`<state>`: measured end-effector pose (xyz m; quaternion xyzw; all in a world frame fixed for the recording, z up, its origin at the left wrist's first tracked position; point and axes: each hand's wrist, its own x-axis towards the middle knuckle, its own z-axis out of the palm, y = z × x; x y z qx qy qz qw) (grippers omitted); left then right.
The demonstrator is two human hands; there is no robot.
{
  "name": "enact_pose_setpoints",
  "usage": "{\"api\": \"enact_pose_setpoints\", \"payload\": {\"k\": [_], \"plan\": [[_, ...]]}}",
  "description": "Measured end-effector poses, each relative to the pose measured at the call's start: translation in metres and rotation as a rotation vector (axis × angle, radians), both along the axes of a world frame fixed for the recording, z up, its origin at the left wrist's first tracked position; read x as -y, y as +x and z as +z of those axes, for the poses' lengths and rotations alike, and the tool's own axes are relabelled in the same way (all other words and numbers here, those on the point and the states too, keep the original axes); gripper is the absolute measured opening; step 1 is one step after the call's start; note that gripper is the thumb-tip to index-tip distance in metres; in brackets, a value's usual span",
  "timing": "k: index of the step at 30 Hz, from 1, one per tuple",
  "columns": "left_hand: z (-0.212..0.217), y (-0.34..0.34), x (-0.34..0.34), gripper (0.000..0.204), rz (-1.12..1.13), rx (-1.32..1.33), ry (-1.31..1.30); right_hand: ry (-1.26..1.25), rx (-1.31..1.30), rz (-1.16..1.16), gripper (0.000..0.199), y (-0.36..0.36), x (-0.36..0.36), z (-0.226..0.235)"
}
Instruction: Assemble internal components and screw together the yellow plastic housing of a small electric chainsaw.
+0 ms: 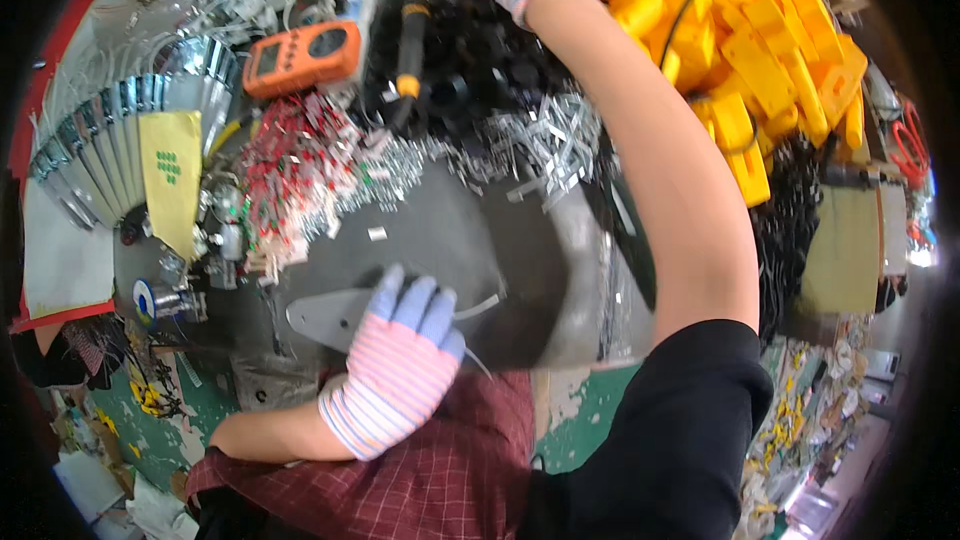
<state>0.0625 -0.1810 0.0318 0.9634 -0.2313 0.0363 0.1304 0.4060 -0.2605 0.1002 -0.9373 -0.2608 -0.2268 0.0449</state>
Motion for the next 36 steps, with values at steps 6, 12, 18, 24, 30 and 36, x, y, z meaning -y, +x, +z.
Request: {"api": "enact_pose_setpoints", "payload": {"k": [6, 12, 18, 24, 30, 36], "plan": [[-0.014, 0.008, -0.006, 0.017, -0.006, 0.019, -0.065, 0.527, -0.261, 0.295, 0.026, -0.201, 0.107, -0.035], [-0.021, 0.007, -0.002, 0.014, -0.026, 0.074, -0.223, 0.911, -0.723, 0.0, 0.02, -0.32, 0.148, -0.102], [-0.019, 0.004, 0.002, 0.013, 0.041, 0.016, -0.257, 0.817, -0.493, -0.022, 0.019, -0.366, 0.143, -0.102], [-0.022, -0.015, -0.007, 0.036, 0.033, 0.153, -0.422, 0.597, -0.282, 0.116, 0.027, -0.373, 0.106, -0.117], [-0.024, -0.027, -0.048, 0.068, 0.003, 0.044, -0.424, 0.685, -0.378, 0.259, 0.034, -0.372, 0.093, -0.111], [-0.037, -0.003, -0.043, 0.076, 0.005, 0.127, -0.327, 0.731, -0.447, 0.221, 0.03, -0.362, 0.075, -0.104]]}}
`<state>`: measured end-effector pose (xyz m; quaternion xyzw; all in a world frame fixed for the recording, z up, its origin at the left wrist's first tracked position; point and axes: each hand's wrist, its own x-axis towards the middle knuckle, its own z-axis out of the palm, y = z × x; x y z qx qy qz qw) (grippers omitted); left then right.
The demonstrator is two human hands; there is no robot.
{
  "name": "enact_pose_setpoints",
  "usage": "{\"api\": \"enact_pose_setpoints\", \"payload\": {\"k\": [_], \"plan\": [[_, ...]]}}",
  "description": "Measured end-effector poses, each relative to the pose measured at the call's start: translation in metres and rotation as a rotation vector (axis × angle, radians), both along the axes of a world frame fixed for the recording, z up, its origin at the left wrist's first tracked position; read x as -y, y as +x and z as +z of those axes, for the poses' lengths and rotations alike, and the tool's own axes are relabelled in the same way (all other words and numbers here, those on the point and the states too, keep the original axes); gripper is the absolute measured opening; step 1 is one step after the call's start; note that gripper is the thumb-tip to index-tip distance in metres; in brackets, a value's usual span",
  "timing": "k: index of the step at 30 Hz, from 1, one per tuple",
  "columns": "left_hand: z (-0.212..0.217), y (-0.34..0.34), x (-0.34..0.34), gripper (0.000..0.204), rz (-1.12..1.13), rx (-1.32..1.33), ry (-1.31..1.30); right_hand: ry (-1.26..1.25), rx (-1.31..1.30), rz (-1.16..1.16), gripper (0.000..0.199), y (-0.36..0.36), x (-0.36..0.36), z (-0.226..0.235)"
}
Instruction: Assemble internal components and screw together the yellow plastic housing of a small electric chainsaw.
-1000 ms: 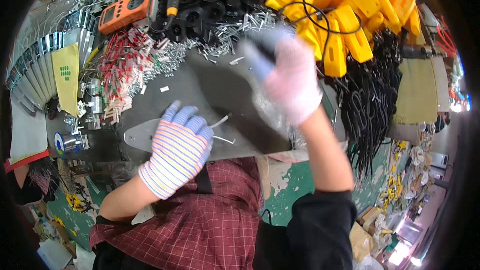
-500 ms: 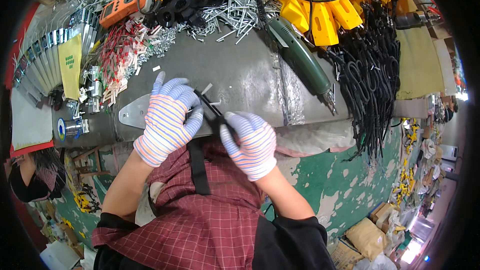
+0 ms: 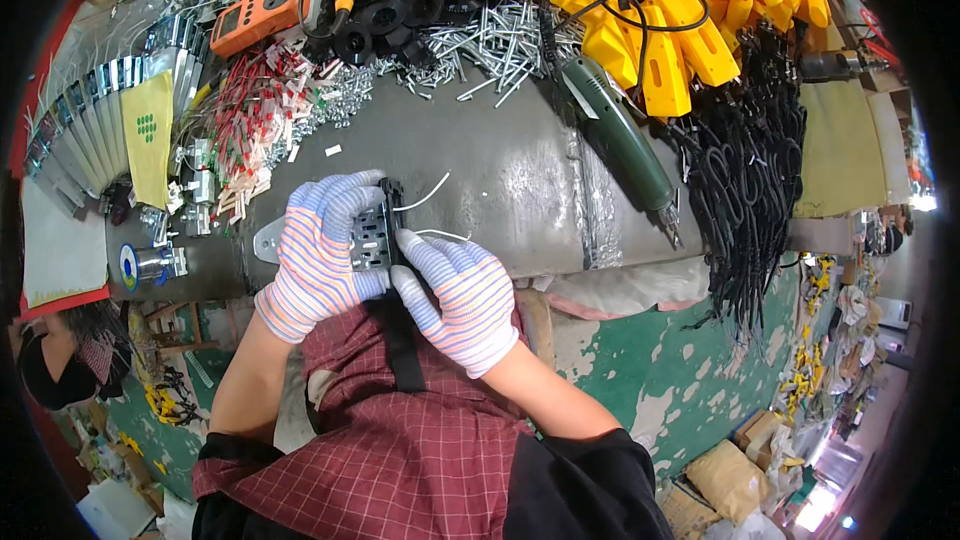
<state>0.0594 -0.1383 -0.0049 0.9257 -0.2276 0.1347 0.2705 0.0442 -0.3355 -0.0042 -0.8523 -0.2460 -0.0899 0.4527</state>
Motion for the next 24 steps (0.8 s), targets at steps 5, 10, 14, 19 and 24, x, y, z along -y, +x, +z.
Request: {"api": "enact_pose_setpoints", "payload": {"k": [5, 10, 14, 19, 24], "plan": [[0.004, 0.0, 0.018, 0.07, 0.074, 0.054, -0.085, 0.059, -0.094, 0.001, 0.029, 0.006, 0.005, 0.006], [0.007, 0.0, 0.024, 0.071, 0.091, 0.006, 0.001, -0.08, -0.1, 0.06, 0.029, 0.012, 0.012, 0.005], [0.01, 0.003, 0.02, 0.075, 0.029, -0.029, 0.027, -0.061, -0.107, 0.166, 0.033, 0.019, 0.019, 0.003], [0.014, 0.005, 0.018, 0.079, 0.002, -0.04, 0.042, -0.075, -0.103, 0.196, 0.033, 0.025, 0.021, 0.007], [0.015, 0.004, 0.022, 0.078, 0.009, -0.062, 0.054, -0.082, -0.179, 0.316, 0.035, 0.029, 0.038, 0.014]]}}
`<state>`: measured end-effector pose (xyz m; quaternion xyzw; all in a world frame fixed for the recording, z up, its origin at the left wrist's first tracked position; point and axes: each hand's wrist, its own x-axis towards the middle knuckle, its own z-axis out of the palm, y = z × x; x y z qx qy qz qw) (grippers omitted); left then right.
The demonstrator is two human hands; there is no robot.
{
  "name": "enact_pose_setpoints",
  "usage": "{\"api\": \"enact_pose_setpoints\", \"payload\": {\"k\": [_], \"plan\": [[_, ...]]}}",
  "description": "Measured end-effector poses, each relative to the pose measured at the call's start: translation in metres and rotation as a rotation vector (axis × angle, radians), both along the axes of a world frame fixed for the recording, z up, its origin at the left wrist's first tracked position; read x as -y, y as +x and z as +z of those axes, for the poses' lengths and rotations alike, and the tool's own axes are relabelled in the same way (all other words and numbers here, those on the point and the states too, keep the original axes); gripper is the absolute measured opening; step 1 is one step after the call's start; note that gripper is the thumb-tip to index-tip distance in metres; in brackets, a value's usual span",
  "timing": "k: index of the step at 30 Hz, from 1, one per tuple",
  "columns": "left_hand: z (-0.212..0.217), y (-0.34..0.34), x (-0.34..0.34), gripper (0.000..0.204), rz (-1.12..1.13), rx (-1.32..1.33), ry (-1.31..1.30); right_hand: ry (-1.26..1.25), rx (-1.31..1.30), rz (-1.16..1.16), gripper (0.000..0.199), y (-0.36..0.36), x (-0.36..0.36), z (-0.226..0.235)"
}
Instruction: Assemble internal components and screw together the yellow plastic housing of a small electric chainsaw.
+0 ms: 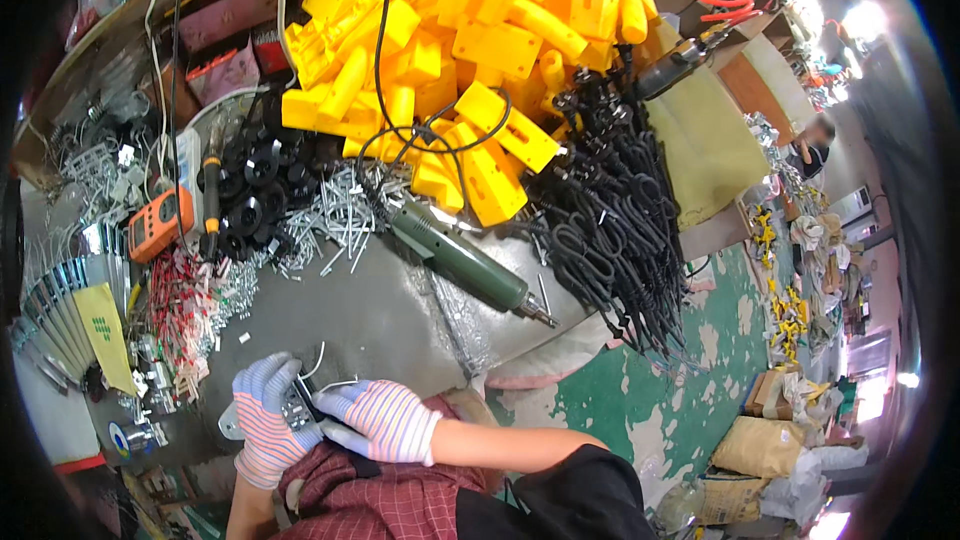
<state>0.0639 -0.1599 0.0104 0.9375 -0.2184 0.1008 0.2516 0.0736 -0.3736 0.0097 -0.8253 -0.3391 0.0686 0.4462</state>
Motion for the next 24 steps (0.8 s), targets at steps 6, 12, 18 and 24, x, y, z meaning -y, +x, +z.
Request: {"api": "enact_pose_setpoints", "payload": {"k": [6, 12, 18, 24], "plan": [[0.003, -0.004, 0.001, 0.083, 0.0, -0.008, 0.033, 0.064, 0.165, -0.643, 0.009, 0.115, 0.104, 0.07], [0.006, -0.004, 0.003, 0.081, -0.009, -0.021, 0.035, -0.305, 0.735, -1.311, 0.043, 0.244, 0.242, 0.166], [0.006, -0.001, 0.002, 0.079, -0.011, -0.017, 0.032, -0.435, 0.346, -1.416, 0.064, 0.317, 0.289, 0.19], [0.004, -0.005, 0.001, 0.08, -0.044, 0.007, 0.029, 0.168, 0.723, -1.492, 0.042, 0.298, 0.313, 0.199]]}}
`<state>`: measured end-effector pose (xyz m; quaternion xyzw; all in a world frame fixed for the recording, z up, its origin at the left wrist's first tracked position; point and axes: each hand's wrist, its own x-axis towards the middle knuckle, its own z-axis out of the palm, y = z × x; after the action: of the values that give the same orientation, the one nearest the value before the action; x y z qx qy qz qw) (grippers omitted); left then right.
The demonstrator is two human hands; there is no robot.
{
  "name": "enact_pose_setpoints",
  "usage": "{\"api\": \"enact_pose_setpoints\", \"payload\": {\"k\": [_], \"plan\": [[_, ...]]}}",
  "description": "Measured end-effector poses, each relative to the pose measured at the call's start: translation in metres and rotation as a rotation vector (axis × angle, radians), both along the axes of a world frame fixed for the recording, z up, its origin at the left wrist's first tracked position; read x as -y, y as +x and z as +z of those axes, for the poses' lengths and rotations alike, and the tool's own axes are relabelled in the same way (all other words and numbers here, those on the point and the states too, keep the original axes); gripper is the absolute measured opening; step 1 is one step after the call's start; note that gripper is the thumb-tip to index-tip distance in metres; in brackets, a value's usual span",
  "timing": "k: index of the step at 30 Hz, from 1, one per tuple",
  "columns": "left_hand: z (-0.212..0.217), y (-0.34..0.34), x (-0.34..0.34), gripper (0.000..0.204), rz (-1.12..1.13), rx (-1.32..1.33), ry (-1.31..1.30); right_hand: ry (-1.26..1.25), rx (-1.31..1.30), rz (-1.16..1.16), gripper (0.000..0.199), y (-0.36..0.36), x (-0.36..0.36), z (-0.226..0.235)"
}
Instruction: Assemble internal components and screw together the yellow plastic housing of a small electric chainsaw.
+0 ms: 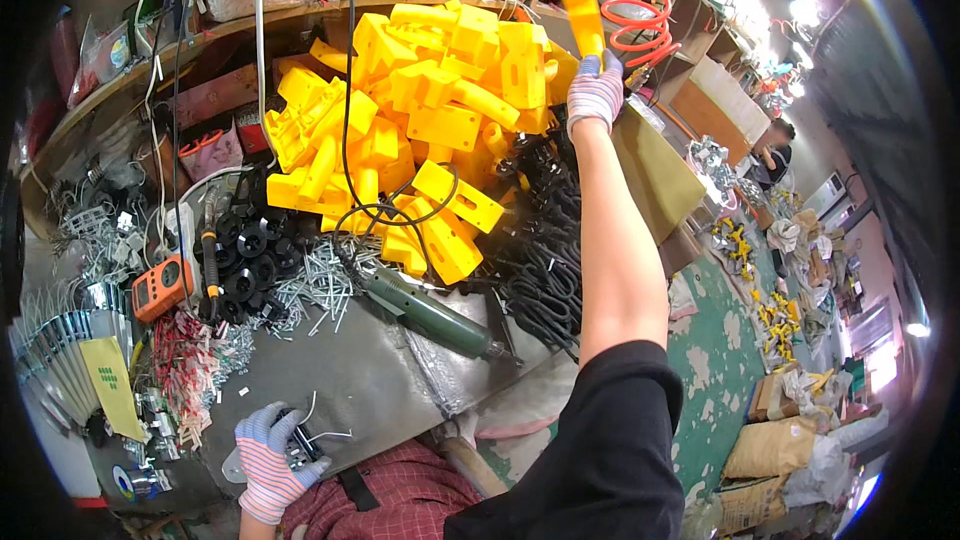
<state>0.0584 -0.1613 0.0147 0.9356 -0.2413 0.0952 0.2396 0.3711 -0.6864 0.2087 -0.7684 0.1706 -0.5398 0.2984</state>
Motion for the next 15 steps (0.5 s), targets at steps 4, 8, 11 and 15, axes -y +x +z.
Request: {"api": "enact_pose_setpoints", "payload": {"k": [4, 8, 11, 15], "plan": [[0.001, -0.011, -0.009, 0.077, 0.028, -0.047, 0.063, 0.64, 0.12, 0.836, 0.031, -0.071, -0.086, 0.003], [0.029, -0.01, -0.008, 0.073, 0.114, 0.048, -0.038, 1.12, -0.145, 1.205, 0.047, -0.157, -0.165, -0.055], [0.04, -0.02, 0.004, 0.08, -0.143, -0.742, -1.185, 1.303, -0.233, 1.505, 0.061, -0.2, -0.214, -0.118], [0.046, -0.004, 0.022, 0.082, -0.269, -1.442, -1.937, 1.002, -0.605, 1.696, 0.058, -0.223, -0.272, -0.143]]}}
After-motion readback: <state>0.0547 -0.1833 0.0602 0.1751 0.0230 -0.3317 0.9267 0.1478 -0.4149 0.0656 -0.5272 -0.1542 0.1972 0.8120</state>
